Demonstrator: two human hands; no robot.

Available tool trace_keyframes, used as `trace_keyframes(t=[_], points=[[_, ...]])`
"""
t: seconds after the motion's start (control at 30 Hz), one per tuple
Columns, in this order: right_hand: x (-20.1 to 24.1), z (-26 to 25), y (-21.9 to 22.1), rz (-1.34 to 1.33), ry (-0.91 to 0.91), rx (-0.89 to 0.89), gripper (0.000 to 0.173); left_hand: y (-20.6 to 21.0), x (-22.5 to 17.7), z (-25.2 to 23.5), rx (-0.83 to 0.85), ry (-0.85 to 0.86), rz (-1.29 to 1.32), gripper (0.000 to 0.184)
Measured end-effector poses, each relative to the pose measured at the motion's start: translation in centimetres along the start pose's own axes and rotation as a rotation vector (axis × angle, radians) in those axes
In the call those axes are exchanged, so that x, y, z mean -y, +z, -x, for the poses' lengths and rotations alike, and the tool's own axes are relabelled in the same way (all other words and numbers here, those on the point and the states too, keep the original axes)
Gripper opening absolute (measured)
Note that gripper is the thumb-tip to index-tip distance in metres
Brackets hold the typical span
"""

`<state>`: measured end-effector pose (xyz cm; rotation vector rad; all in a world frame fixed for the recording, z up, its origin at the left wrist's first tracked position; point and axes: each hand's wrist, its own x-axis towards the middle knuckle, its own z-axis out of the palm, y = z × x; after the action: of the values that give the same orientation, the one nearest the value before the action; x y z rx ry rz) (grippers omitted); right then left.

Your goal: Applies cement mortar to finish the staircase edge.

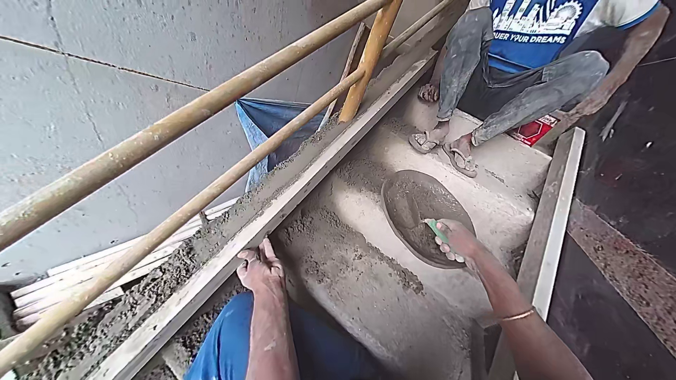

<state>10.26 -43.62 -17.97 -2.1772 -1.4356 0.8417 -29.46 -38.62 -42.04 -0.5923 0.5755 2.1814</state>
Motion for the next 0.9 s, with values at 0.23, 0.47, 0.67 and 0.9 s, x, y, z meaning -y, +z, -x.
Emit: trace_keyframes(t=[0.23, 0.47, 0.67, 0.9], points=[[-0.3, 4.7, -3.0, -0.001, -0.138, 0.165, 0.032, 0.0, 0.2, 0.0, 0.014, 0.013, -0.002, 0.039], [-5.0, -1.1, -3.6, 0.75, 0.096, -0.181, 0.041, 0.2, -0.2, 0.7, 0.025, 0.005, -0.028, 0.038], [-3.3, 1.3, -5.9, 0.834, 0.063, -0.399, 0.04, 0.1, -0.1, 0.6, 0.029, 0.023, -0.02, 0.038], [1.6, 0.9, -5.4, 0.923, -0.08, -0.46, 0.04, 0.4, -0.2, 1.0, 0.032, 0.014, -0.024, 0.038]])
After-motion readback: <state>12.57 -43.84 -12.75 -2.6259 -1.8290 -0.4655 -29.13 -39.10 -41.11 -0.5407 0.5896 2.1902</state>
